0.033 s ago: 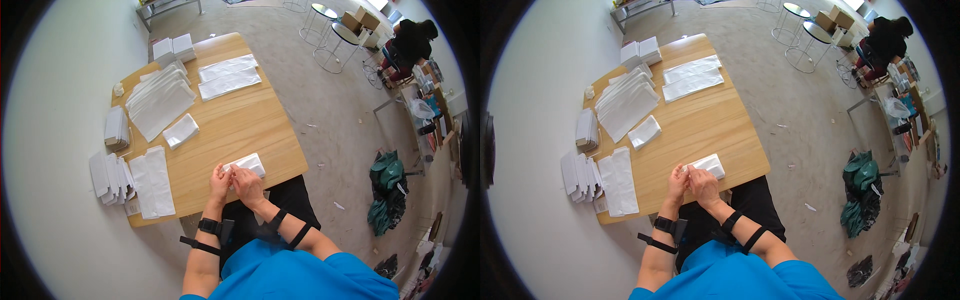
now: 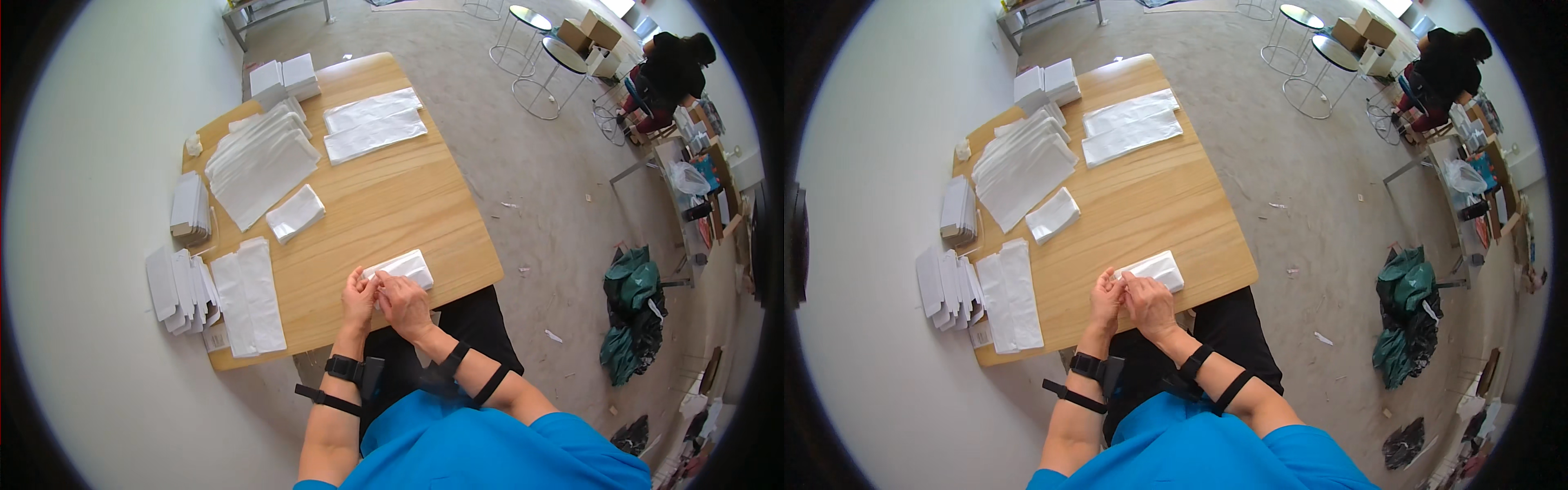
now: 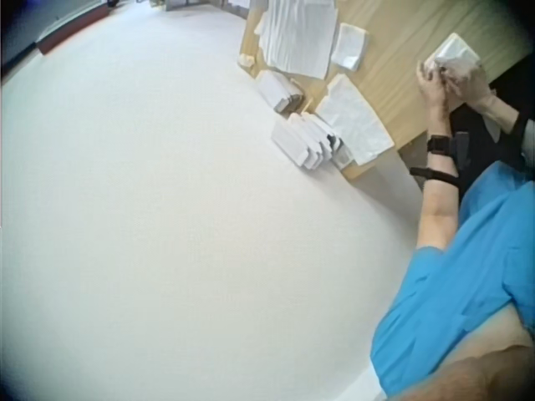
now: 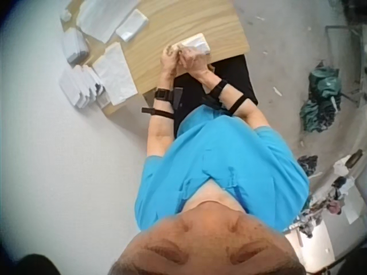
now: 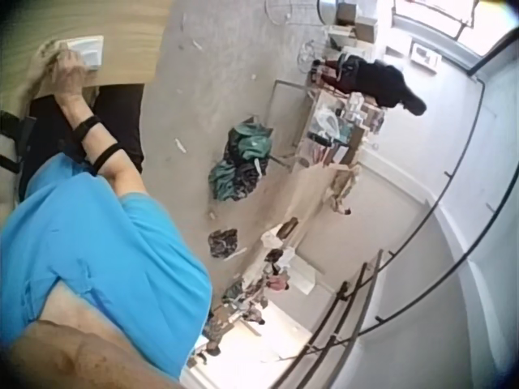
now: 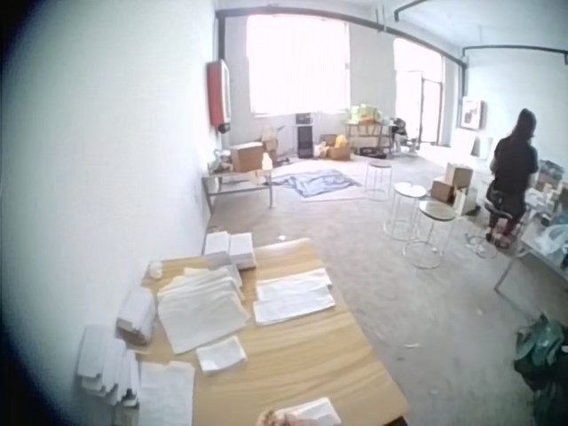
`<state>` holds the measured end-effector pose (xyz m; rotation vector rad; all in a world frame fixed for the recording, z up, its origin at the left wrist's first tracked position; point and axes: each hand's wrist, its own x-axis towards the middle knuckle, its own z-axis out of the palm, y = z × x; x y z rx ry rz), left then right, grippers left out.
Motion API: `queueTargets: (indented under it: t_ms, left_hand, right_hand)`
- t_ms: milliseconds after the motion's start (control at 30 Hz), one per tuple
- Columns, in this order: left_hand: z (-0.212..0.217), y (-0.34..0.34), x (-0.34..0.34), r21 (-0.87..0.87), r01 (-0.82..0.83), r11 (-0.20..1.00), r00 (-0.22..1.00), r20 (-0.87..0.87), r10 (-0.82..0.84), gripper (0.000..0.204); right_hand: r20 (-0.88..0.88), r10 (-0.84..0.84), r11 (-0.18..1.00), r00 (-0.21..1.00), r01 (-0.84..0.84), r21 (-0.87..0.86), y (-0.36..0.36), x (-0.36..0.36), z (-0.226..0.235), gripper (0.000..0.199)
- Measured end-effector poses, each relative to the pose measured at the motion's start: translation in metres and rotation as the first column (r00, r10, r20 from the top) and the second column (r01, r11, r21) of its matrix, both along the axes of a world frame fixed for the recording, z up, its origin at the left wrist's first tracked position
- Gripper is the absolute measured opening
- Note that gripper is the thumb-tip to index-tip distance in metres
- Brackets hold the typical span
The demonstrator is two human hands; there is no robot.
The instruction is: Fold rectangular white paper sheets into a specific packaging shape on a wooden table.
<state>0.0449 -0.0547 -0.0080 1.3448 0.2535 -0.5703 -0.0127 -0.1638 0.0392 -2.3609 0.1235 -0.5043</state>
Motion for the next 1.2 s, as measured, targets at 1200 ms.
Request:
queueTargets:
  t_ms: [1200]
  left_hand:
    - [0.01,0.011,-0.016,0.782,-0.029,0.622,0.969,0.176,-0.176,0.056]
  right_hand:
    - [-0.47,-0.288,0.935,0.834,0.351,0.051,-0.073,0.017,-0.035,0.022]
